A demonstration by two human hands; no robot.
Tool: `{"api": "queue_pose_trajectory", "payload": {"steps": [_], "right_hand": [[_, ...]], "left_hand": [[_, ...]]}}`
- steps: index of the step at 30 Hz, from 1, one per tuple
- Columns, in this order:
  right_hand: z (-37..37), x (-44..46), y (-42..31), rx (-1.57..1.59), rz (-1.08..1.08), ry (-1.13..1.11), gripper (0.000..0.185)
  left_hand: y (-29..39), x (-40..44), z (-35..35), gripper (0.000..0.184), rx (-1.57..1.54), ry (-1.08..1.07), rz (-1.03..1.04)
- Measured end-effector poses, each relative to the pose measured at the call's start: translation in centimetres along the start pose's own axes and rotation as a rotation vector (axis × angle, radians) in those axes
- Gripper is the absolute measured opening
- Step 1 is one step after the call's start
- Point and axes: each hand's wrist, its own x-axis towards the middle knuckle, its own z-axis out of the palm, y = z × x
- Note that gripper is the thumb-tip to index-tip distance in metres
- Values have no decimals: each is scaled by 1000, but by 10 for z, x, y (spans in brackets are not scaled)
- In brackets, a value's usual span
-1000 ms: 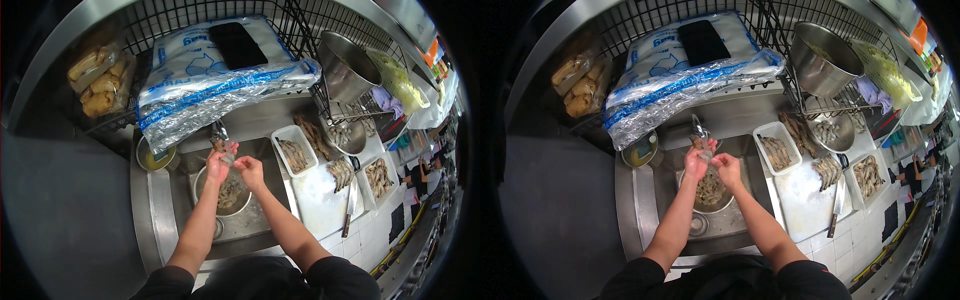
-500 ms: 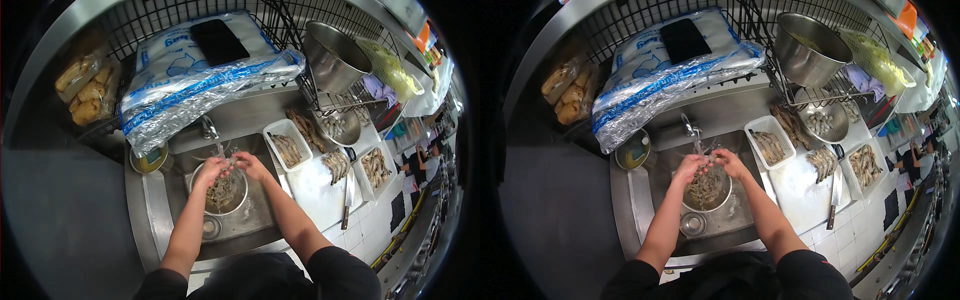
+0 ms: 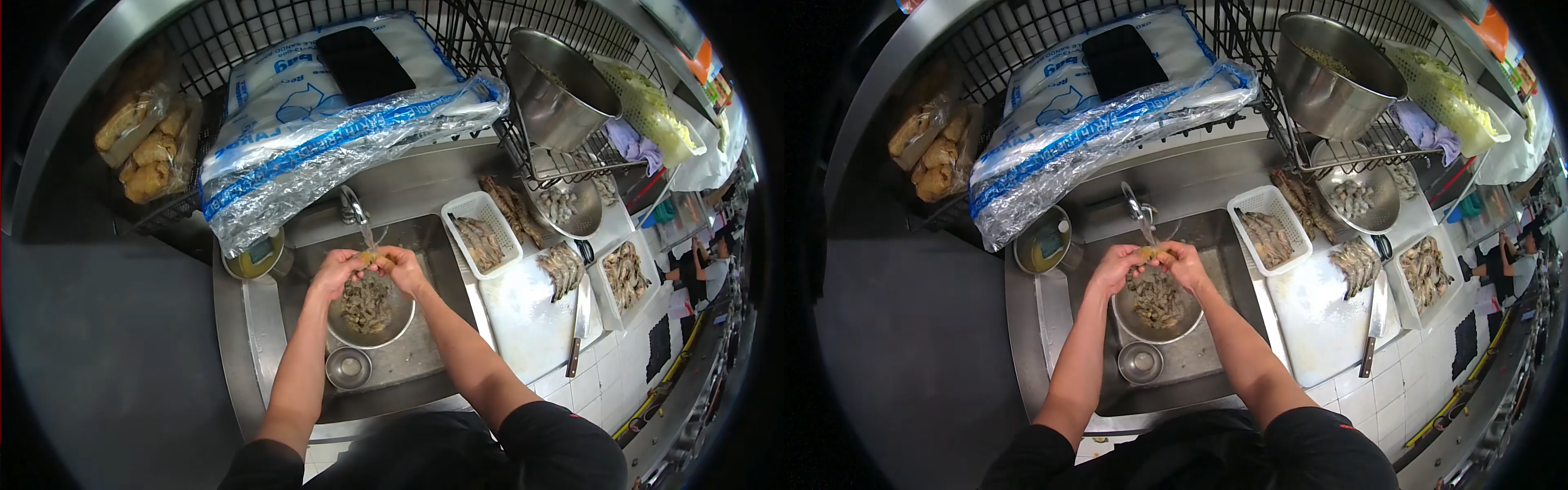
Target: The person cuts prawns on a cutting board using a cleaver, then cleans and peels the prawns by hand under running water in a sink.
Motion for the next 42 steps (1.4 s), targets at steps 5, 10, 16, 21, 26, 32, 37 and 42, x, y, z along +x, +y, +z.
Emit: {"api": "queue_pose_trajectory", "payload": {"steps": [5, 10, 16, 21, 26, 32, 37, 42], "right_hand": [[-3, 4, -2, 126, 55, -4, 14], [-6, 10, 6, 92, 43, -20, 13], [-1, 1, 8, 308, -20, 3, 23], [-5, 4, 10, 193, -6, 7, 25], [1, 11, 17, 139, -56, 98, 15], [7, 13, 9, 130, -54, 170, 10], [-2, 0, -12, 61, -37, 166, 13], [-59, -29, -30, -406, 17, -12, 15]], "left_hand": [[2, 3, -2, 15, 73, 26, -28], [0, 11, -5, 18, 194, -11, 5], [7, 13, -10, 27, 286, 98, 20], [22, 17, -6, 21, 349, 108, -29], [18, 24, -5, 22, 340, 118, -11], [22, 19, 2, 19, 358, 179, 4], [10, 14, 1, 24, 249, 113, -10], [-36, -6, 28, 37, 156, -233, -58]]}}
